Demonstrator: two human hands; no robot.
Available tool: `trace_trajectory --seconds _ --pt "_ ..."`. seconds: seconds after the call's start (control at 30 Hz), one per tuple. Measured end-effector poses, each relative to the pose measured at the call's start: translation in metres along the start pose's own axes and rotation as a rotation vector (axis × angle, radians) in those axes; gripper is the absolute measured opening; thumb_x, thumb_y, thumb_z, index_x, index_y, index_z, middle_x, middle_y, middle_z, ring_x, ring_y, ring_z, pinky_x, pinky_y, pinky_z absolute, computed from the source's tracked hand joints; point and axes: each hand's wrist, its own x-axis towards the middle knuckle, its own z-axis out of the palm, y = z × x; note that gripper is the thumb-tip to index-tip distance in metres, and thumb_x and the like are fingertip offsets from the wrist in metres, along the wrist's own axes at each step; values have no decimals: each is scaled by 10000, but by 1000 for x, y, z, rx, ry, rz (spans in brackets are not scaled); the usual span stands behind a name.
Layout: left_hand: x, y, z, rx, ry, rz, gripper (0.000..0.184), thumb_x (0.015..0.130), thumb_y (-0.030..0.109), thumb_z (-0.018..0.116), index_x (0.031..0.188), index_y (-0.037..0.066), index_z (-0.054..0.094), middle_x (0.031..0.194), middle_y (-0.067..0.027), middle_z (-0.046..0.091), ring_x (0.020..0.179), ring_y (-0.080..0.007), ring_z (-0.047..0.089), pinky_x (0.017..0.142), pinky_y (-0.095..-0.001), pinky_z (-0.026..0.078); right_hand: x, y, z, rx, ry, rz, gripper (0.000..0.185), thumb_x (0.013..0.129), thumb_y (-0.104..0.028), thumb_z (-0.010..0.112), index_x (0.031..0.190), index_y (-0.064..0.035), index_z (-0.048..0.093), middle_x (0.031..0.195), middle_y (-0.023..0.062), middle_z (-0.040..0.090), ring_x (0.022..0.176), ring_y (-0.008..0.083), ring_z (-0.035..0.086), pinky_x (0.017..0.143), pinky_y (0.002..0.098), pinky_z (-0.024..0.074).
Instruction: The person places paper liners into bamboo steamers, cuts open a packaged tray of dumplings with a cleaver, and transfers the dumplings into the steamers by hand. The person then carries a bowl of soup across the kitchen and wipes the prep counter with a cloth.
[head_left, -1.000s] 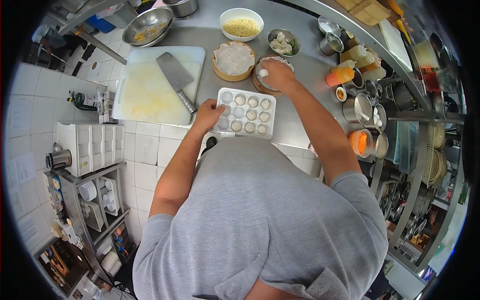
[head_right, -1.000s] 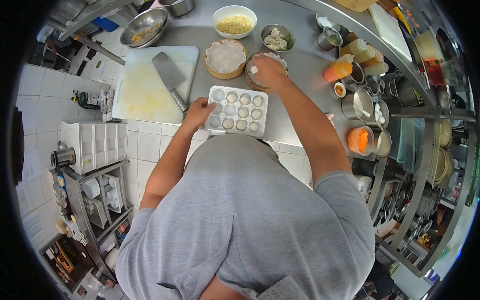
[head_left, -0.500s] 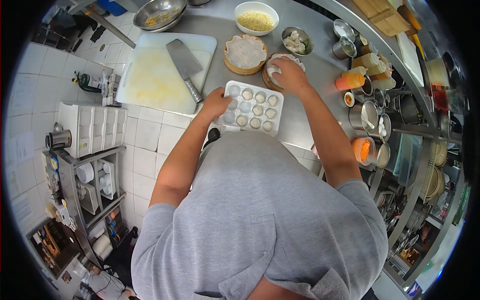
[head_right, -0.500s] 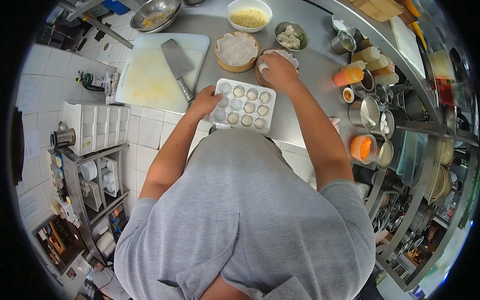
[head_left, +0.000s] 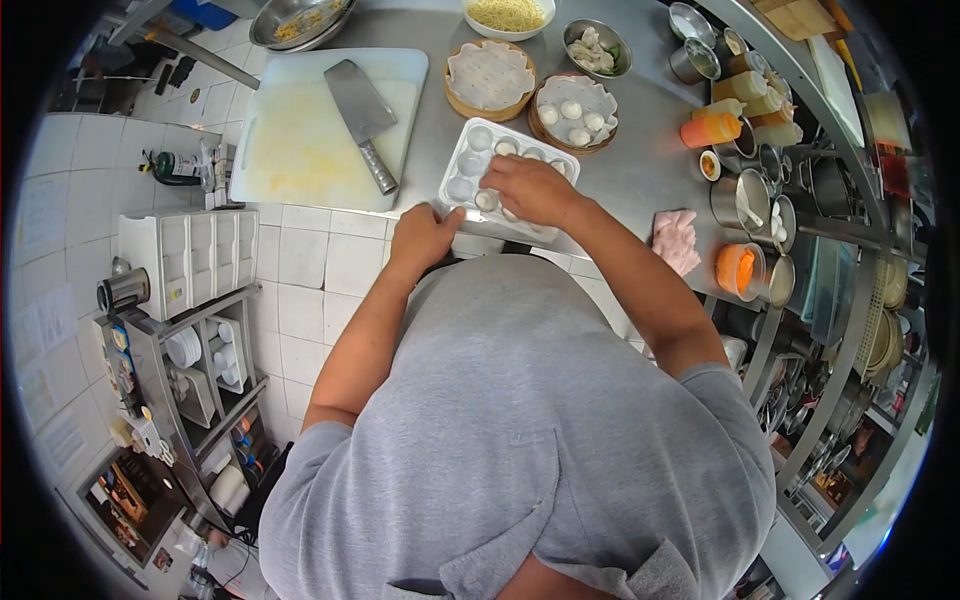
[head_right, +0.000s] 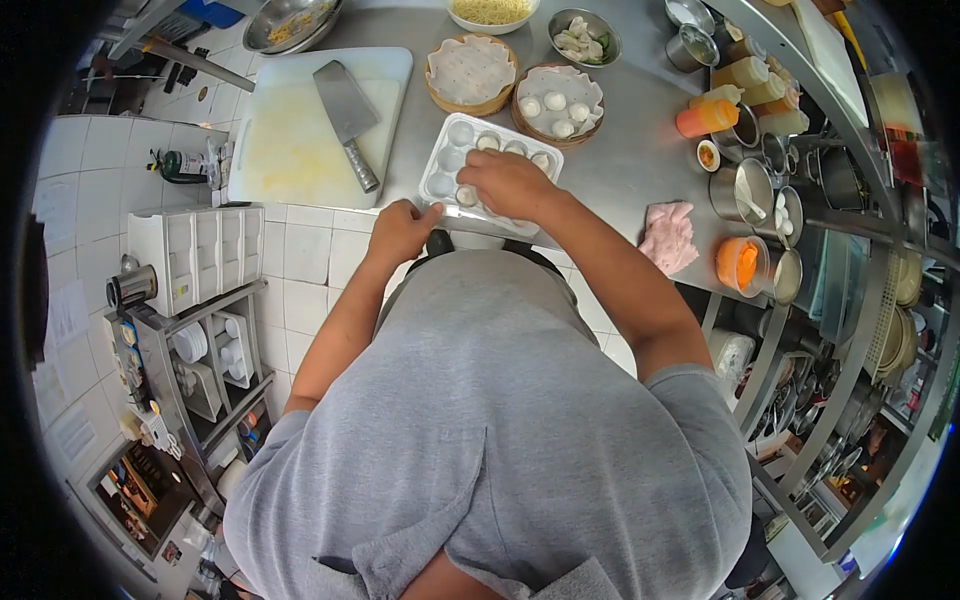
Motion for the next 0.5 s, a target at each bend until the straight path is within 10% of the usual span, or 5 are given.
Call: trace_trajectory --seconds 0.13,0.33,0.43,0.5 --pt "-1 10 13 -607 -251 -261 566 996 493 826 969 -61 713 796 -163 732 586 -213 719 487 -357 553 26 5 -3 -120 -59 -152 296 928 -32 712 1192 -136 798 1202 72 679 1215 303 673 1033 449 557" --pt "26 -1 24 -525 30 -15 377 984 289 865 1030 -66 747 785 -110 720 577 -189 688 499 -333 544 54 7 -7 -302 -204 -194 220 938 -42 722 1131 -113 801 1239 67 701 1216 314 676 1037 448 561" --pt "21 1 20 -485 539 201 497 948 320 874 1225 -51 690 815 -169 736 762 -363 741 757 -492 589 59 9 -2 -245 -163 -156 186 956 -121 714 1118 -120 804 1222 98 721 1235 310 689 1052 452 560" --pt "10 -1 23 -348 648 261 570 960 314 877 1328 -42 628 911 -171 761 792 -272 737 760 -427 599 56 6 -1 -253 -132 -97 168 978 -192 733 1116 -103 770 1166 104 748 1178 336 717 1003 485 578"
